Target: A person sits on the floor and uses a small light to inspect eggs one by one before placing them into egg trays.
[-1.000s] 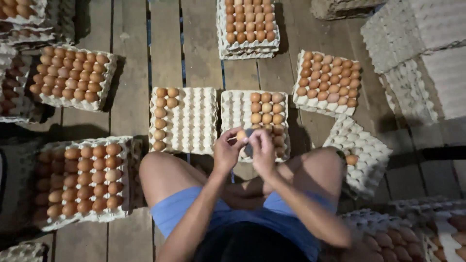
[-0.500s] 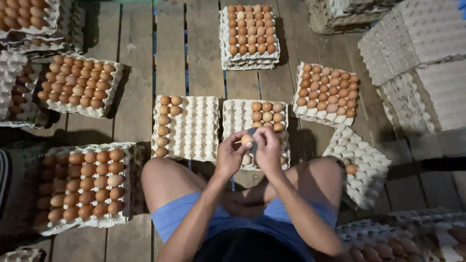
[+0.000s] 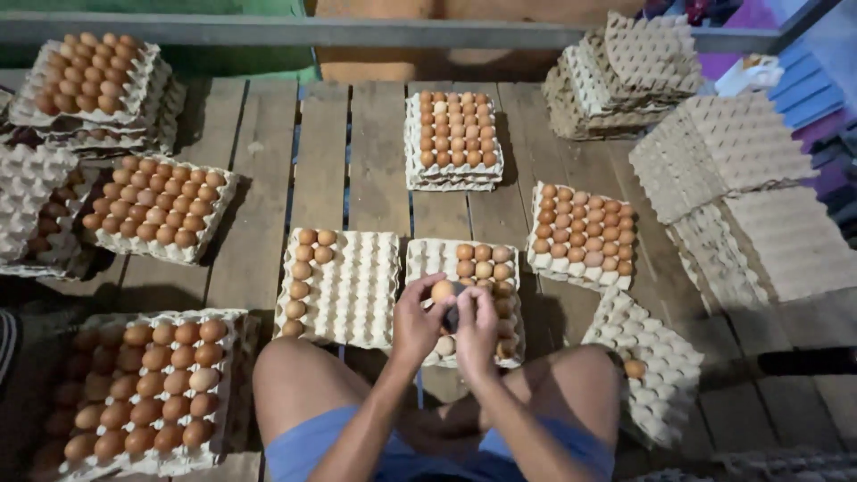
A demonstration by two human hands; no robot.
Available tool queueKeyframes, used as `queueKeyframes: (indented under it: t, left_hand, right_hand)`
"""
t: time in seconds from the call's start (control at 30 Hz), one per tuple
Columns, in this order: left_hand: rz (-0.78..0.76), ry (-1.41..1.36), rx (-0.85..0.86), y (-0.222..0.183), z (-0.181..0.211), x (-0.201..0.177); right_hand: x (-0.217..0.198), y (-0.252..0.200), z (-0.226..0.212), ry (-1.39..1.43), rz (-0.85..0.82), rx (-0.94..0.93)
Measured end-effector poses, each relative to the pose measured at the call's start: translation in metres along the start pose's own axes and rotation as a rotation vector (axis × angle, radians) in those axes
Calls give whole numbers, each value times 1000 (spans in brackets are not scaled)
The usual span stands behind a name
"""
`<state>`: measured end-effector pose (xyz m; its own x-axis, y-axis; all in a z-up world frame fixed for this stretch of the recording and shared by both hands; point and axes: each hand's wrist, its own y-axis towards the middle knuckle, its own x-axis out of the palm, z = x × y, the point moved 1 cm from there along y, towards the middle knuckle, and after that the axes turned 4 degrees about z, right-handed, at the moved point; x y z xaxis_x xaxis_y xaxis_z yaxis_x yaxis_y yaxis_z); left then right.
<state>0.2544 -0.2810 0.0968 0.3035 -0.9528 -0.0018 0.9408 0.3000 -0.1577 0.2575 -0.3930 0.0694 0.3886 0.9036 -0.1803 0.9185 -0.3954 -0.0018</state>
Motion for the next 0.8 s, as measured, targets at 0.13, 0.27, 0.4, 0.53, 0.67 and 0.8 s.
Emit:
queueKeyframes:
  t: [0.13, 0.27, 0.4, 0.53, 0.67, 0.8]
  left_hand:
    - [-22, -104, -51, -2, -19, 5]
    - [7, -113, -14, -5, -13, 10]
    - [21, -81, -22, -2, -12, 5]
    - [-52, 35, -26, -17, 22, 2]
    - [-7, 58, -5, -1, 9, -4]
    - [-58, 89, -23, -3, 1, 3]
  right_hand:
    - [4, 5, 21, 89, 95, 75]
    - [6, -5, 0, 116, 132, 137]
    - [1, -4, 10, 9, 105, 67]
    - [2, 12, 19, 70, 147, -19]
    - [-6, -4, 3, -3, 67, -95]
    - [-7, 15, 23, 53, 78, -138]
